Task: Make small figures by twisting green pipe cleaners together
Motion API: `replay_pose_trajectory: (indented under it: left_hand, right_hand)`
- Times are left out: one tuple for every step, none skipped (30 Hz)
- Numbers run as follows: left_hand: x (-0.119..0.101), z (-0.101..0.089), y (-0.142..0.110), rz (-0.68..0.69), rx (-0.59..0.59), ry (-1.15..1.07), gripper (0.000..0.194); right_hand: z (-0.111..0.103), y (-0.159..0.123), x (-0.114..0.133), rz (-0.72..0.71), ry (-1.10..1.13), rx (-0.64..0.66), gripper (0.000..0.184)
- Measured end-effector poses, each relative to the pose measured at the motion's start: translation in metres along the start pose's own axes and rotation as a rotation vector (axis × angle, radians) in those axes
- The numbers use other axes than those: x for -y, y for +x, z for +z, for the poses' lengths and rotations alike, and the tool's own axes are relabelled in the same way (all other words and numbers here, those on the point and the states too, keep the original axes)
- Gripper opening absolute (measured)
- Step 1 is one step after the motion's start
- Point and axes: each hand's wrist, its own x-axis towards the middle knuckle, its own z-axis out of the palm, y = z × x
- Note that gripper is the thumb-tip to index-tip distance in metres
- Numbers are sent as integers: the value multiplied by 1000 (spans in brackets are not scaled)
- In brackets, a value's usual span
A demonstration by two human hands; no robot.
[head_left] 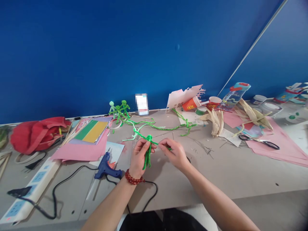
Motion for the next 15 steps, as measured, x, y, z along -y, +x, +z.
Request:
replay_pose_trajectory:
  left_hand:
    - [0,0,0,5,-4,-4,29]
    - [0,0,0,8,-6,-9,29]
    - [1,1,-1,11,-9,-11,29]
    - [2,1,-1,13,-9,-11,29]
    - [3,1,-1,13,-9,-8,28]
    - [4,1,-2,13,-8,-3,27]
    - [5,1,-2,12,-5,4,26]
    - [6,1,-2,12,-1,11,26]
    - [7,1,-3,12,2,20,26]
    - [8,1,-3,13,6,30,26]
    - [9,1,-4,17,7,41,27]
    - [9,1,-4,24,8,53,27]
    - [10,1,-5,33,8,69,27]
    - [10,2,-6,48,11,91,26]
    - [10,2,-7,67,15,118,25]
  right_hand:
    - [-1,0,1,-2,-8,9,18]
    - [-1,0,1,4,-6,15,18]
    - [-1,0,1,17,0,16,18]
    - [-1,0,0,27,6,12,18]
    - [-1,0,-1,33,10,3,18]
    - [-1,0,-2,33,13,-10,17]
    - [0,0,-2,31,17,-21,16]
    - [1,0,-3,30,24,-26,15]
    - [1,0,-3,31,37,-27,13]
    - [2,1,-3,33,52,-25,12]
    - [3,1,-2,39,65,-23,11]
    - [3,0,-2,43,70,-23,11]
    - [3,0,-1,46,68,-24,12]
    - [3,0,0,49,65,-24,13]
    - [3,-1,1,53,59,-21,14]
